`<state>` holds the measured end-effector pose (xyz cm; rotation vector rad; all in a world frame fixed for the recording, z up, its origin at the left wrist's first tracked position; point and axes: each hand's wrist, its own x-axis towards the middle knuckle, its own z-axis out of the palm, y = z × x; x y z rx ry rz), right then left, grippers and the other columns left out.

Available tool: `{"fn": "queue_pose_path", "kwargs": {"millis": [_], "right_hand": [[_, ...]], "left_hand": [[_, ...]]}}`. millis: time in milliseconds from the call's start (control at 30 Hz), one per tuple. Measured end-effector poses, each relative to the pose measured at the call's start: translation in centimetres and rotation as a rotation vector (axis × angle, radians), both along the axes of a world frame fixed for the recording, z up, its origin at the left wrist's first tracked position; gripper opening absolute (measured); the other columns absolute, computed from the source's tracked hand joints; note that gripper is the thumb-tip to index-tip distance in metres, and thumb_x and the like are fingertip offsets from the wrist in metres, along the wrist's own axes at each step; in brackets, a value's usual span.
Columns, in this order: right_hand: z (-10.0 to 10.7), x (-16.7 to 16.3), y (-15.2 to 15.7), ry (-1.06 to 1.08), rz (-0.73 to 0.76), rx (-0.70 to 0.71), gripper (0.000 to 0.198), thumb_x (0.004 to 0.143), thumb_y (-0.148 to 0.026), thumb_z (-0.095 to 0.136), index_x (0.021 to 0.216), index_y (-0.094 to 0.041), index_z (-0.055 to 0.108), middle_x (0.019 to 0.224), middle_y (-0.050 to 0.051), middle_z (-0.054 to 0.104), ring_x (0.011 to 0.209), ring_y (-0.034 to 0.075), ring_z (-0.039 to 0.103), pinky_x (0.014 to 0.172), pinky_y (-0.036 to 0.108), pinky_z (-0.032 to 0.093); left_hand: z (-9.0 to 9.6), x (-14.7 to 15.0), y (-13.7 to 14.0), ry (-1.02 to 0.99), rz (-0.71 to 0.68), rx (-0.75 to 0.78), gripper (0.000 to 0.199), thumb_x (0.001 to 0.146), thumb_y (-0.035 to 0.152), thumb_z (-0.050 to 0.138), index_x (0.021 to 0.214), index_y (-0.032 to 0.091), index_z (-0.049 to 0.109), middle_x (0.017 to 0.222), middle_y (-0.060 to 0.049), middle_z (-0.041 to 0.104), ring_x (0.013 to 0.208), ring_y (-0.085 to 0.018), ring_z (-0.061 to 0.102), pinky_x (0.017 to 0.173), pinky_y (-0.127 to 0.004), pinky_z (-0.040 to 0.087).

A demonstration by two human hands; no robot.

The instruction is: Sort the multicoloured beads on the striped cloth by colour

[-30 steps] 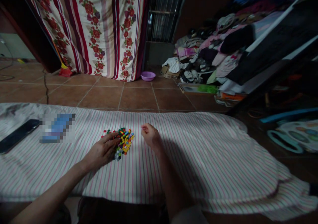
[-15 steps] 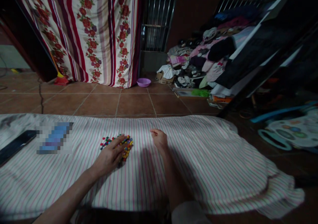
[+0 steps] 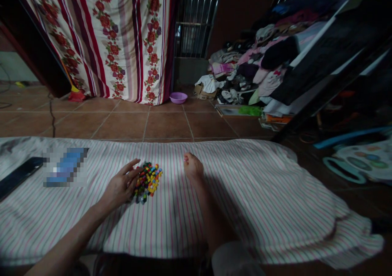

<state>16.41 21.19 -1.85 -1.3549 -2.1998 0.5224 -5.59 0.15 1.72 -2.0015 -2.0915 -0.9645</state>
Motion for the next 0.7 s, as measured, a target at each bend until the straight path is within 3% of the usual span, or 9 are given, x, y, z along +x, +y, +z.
{"fn": "queue_pose_path", "kwargs": {"millis": [133,233,433,567,700], "right_hand": [[-0.2,-0.4,-0.1,-0.046,0.005,0.002,0.03,0.077,-0.005,0.055,0.096,-0.022,0.072,0.095,0.006,0.07,0.084,0.018,0.065,0.079,0.028,0.05],[-0.5,-0.3,0.0,-0.067,0.008,0.001,0.027,0.078,-0.005,0.056,0.092,-0.021,0.072,0.094,0.006,0.069,0.083,0.017,0.064,0.077,0.026,0.049],[-1.1,0.2,0.4,-0.051,0.064,0.013,0.024,0.081,-0.009,0.057,0.092,-0.02,0.075,0.092,0.005,0.07,0.085,0.017,0.064,0.081,0.025,0.048],[-1.2,0.5,0.5,-0.028,0.075,0.026,0.027,0.082,-0.009,0.054,0.092,-0.021,0.076,0.092,0.005,0.071,0.089,0.018,0.065,0.085,0.026,0.048],[-1.2,0.5,0.6,-0.071,0.07,0.013,0.025,0.082,-0.009,0.055,0.093,-0.021,0.075,0.094,0.005,0.071,0.085,0.017,0.064,0.081,0.025,0.048]], "left_hand": [[-0.3,-0.9,0.1,-0.035,0.163,0.083,0.034,0.096,0.033,0.042,0.107,0.024,0.072,0.134,-0.006,0.064,0.1,-0.016,0.071,0.084,-0.031,0.062],[-0.3,-2.0,0.0,-0.047,0.325,0.033,0.035,0.095,0.037,0.043,0.104,0.025,0.074,0.13,-0.005,0.067,0.098,-0.018,0.071,0.076,-0.03,0.062],[-0.6,-4.9,-1.4,-0.066,0.571,-0.214,0.037,0.089,0.026,0.042,0.105,0.023,0.076,0.129,-0.006,0.068,0.113,-0.021,0.066,0.098,-0.033,0.055],[-2.7,-6.3,-2.9,0.001,0.542,-0.223,0.036,0.088,0.027,0.043,0.103,0.022,0.075,0.125,-0.008,0.069,0.111,-0.022,0.066,0.096,-0.035,0.056],[-5.2,-6.4,-3.8,0.161,0.418,-0.106,0.039,0.092,0.028,0.038,0.104,0.014,0.073,0.121,-0.016,0.07,0.122,-0.029,0.06,0.106,-0.046,0.051]]}}
